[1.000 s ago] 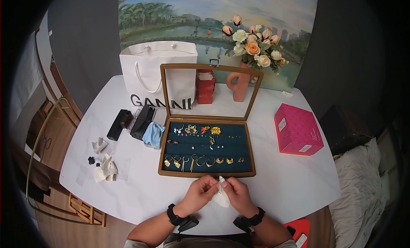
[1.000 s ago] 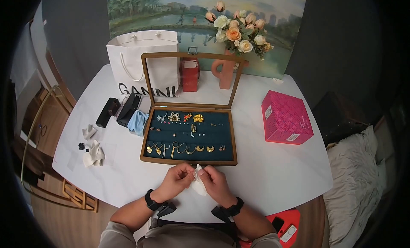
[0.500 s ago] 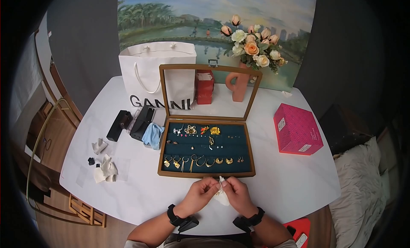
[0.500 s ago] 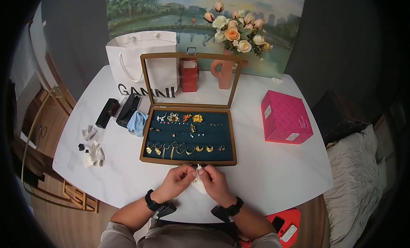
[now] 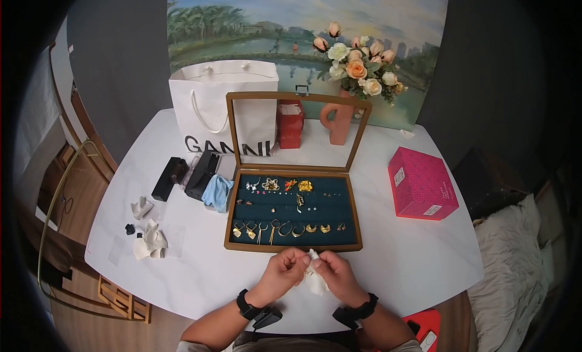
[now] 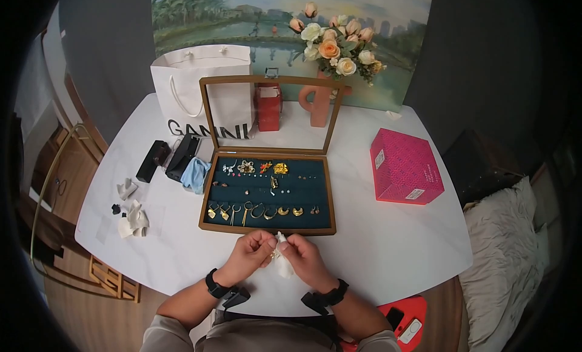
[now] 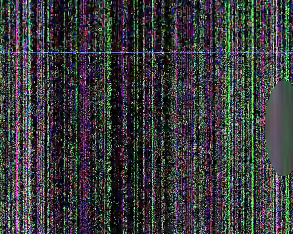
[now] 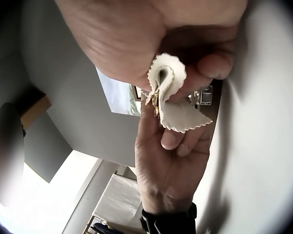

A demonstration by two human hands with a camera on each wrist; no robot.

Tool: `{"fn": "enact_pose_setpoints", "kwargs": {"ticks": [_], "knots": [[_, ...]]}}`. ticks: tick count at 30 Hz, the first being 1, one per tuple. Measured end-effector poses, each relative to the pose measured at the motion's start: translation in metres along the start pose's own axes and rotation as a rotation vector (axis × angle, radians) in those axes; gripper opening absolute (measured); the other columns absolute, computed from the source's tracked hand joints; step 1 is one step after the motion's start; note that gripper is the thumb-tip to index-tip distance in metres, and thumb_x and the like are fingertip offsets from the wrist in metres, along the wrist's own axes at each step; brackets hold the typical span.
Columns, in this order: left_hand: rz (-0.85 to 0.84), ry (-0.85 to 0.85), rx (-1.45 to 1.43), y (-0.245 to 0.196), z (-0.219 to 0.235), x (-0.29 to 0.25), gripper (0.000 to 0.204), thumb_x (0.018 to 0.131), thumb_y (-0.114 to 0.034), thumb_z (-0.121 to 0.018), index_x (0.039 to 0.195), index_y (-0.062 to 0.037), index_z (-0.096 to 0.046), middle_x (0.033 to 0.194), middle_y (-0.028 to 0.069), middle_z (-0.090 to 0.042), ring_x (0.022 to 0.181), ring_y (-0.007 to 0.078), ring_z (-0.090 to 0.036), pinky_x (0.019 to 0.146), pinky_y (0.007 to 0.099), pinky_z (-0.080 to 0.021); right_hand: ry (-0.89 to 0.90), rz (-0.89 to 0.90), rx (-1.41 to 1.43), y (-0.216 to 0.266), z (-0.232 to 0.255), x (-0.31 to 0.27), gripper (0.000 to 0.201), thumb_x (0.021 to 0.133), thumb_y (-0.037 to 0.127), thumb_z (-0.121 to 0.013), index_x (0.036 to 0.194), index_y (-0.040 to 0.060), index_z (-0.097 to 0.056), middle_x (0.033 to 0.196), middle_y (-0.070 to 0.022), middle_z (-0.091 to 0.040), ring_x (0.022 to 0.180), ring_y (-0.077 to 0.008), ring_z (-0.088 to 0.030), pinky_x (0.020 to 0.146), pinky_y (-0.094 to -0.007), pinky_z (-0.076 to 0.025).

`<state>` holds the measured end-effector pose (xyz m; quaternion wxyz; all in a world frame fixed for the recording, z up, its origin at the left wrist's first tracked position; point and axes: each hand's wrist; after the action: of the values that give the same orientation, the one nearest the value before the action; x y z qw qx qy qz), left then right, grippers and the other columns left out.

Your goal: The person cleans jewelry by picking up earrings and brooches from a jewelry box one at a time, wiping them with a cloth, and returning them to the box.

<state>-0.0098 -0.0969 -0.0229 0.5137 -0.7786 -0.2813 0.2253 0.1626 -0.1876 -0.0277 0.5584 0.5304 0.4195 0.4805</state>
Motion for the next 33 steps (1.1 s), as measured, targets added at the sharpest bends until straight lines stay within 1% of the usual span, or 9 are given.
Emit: {"fn": "enact_pose_setpoints", "kwargs": {"ticks": [4,6,7,13,19,25,27,31,33], "knots": [[0.050,-0.003,0.053,-0.009,-0.008,-0.002,0.008,0.105,-0.011,-0.061,0.105,-0.0033,-0.060,0.081,-0.0007,-0.060,0.061,0.0040,-0.051,0.054,0.0208,-0.038,-0.128,0.010,0.021,0.002,0.000,0.000,0.023,0.108,0.024,-0.060,0.099,0.0031,-0.061,0.083,0.0054,-0.058,0.073,-0.0012,-0.048,0.062,-0.0210,-0.041],[0.081,0.039,0.050,-0.005,-0.002,-0.002,0.010,0.104,-0.012,-0.063,0.105,-0.0023,-0.060,0.084,-0.0006,-0.061,0.063,0.0031,-0.052,0.056,0.0202,-0.041,-0.111,-0.011,0.052,0.004,-0.001,-0.001,0.022,0.108,0.023,-0.059,0.099,0.0028,-0.060,0.085,0.0049,-0.059,0.076,-0.0014,-0.049,0.065,-0.0210,-0.042],[0.070,0.009,0.050,-0.005,-0.002,-0.002,0.010,0.104,-0.012,-0.062,0.105,-0.0022,-0.060,0.084,-0.0009,-0.061,0.063,0.0032,-0.052,0.056,0.0204,-0.041,-0.102,-0.021,0.068,0.004,-0.001,-0.001,0.022,0.108,0.022,-0.059,0.099,0.0027,-0.060,0.086,0.0046,-0.059,0.077,-0.0015,-0.049,0.067,-0.0210,-0.043],[-0.006,-0.088,0.099,0.000,0.001,0.001,0.010,0.107,-0.011,-0.059,0.107,-0.0020,-0.062,0.082,-0.0040,-0.060,0.065,0.0018,-0.049,0.057,0.0202,-0.039,0.018,-0.022,0.024,-0.002,-0.006,-0.002,0.017,0.107,0.018,-0.061,0.099,0.0038,-0.060,0.081,0.0052,-0.056,0.071,-0.0013,-0.048,0.061,-0.0216,-0.042],[-0.052,-0.051,0.229,-0.001,0.003,0.000,0.012,0.107,-0.011,-0.059,0.110,-0.0014,-0.065,0.081,-0.0059,-0.059,0.067,0.0003,-0.047,0.058,0.0194,-0.038,-0.023,0.002,-0.032,-0.005,-0.007,-0.001,0.019,0.106,0.018,-0.062,0.096,0.0018,-0.060,0.080,0.0045,-0.056,0.071,-0.0020,-0.048,0.060,-0.0228,-0.042],[-0.037,-0.034,0.289,0.001,0.005,-0.001,0.012,0.106,-0.012,-0.061,0.109,-0.0017,-0.067,0.082,-0.0067,-0.060,0.069,-0.0007,-0.048,0.060,0.0192,-0.039,-0.078,0.022,-0.093,-0.008,-0.007,0.000,0.018,0.105,0.017,-0.063,0.098,0.0006,-0.061,0.084,0.0007,-0.063,0.074,-0.0041,-0.053,0.063,-0.0241,-0.046],[-0.015,-0.016,0.336,0.007,0.007,-0.001,0.012,0.106,-0.012,-0.062,0.109,-0.0017,-0.068,0.084,-0.0067,-0.061,0.070,-0.0010,-0.048,0.061,0.0191,-0.040,-0.091,0.009,-0.074,-0.007,-0.008,0.000,0.017,0.106,0.016,-0.063,0.098,0.0018,-0.060,0.083,0.0035,-0.060,0.074,-0.0024,-0.051,0.064,-0.0218,-0.043],[-0.074,-0.063,0.275,0.002,-0.001,0.000,0.011,0.105,-0.011,-0.064,0.109,-0.0013,-0.067,0.086,-0.0053,-0.064,0.071,-0.0015,-0.050,0.060,0.0180,-0.041,-0.061,0.024,-0.045,-0.009,-0.006,0.001,0.015,0.106,0.016,-0.062,0.100,0.0022,-0.060,0.085,0.0043,-0.059,0.077,-0.0018,-0.051,0.066,-0.0205,-0.043],[-0.100,-0.117,0.188,-0.001,-0.004,-0.001,0.009,0.104,-0.010,-0.065,0.107,-0.0012,-0.066,0.086,-0.0043,-0.065,0.068,-0.0013,-0.050,0.058,0.0177,-0.040,0.000,-0.032,-0.024,-0.007,-0.003,0.002,0.017,0.105,0.018,-0.063,0.101,0.0020,-0.062,0.086,0.0036,-0.061,0.077,-0.0025,-0.052,0.066,-0.0217,-0.045]]}}
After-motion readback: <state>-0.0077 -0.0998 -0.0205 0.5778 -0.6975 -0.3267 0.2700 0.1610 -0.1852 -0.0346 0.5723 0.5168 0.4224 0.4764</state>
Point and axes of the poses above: each hand's wrist, its own x-axis towards the middle knuckle, its own z-axis out of the back of the hand, y = z × x
